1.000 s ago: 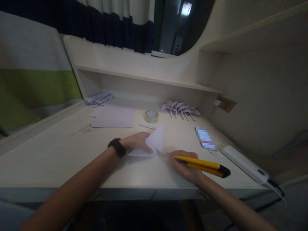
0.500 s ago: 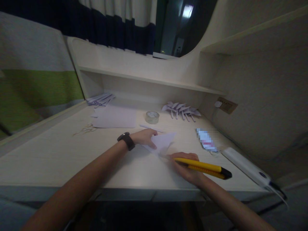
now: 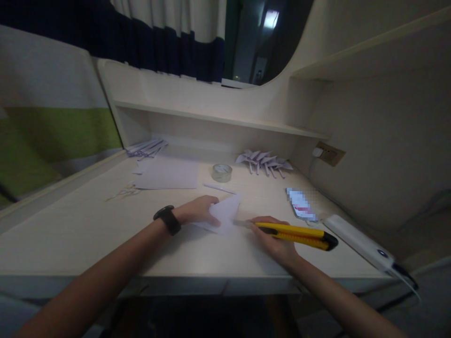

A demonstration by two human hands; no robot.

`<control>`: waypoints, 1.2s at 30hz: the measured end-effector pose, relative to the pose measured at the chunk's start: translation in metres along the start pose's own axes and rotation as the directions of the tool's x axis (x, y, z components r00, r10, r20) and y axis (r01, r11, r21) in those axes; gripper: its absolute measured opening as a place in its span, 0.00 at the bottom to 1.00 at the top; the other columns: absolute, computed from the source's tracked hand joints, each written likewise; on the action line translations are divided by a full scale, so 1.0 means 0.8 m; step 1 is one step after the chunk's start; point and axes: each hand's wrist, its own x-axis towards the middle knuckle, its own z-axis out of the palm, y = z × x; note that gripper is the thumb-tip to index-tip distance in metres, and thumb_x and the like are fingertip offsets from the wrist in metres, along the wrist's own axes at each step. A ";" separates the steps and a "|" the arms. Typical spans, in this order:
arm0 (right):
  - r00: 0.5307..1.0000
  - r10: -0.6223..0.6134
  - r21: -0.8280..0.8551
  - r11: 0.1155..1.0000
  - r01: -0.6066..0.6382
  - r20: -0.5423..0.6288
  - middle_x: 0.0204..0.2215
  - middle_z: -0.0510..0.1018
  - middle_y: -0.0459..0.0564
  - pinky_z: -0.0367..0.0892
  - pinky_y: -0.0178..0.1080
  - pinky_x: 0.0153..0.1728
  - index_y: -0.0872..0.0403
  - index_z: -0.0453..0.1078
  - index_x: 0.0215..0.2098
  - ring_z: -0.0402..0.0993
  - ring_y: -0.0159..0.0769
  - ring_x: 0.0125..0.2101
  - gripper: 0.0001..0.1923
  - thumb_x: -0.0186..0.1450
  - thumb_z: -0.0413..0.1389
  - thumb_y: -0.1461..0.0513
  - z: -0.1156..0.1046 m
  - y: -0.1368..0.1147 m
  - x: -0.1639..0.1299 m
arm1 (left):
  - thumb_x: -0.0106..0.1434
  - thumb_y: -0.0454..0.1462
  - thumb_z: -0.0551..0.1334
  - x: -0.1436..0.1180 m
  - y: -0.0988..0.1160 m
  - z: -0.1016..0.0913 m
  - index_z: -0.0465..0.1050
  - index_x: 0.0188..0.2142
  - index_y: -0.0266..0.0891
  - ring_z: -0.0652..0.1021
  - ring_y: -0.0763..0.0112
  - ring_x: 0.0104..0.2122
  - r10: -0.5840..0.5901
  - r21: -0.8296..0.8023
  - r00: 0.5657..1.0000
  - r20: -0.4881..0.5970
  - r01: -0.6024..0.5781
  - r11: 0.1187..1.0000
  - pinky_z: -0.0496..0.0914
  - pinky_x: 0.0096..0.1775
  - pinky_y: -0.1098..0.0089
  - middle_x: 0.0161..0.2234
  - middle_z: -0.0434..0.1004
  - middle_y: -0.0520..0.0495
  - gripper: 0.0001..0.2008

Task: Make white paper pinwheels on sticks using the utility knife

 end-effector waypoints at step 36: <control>0.990 -0.137 -0.231 0.963 0.138 0.020 0.33 0.82 0.50 0.75 0.37 0.34 0.53 0.76 0.36 0.79 0.37 0.30 0.08 0.61 0.56 0.61 0.001 -0.013 -0.006 | 0.46 0.43 0.67 0.004 0.007 0.027 0.79 0.34 0.33 0.76 0.62 0.29 -0.123 -0.191 0.979 -0.162 0.091 0.977 0.64 0.29 0.70 0.28 0.79 0.45 0.18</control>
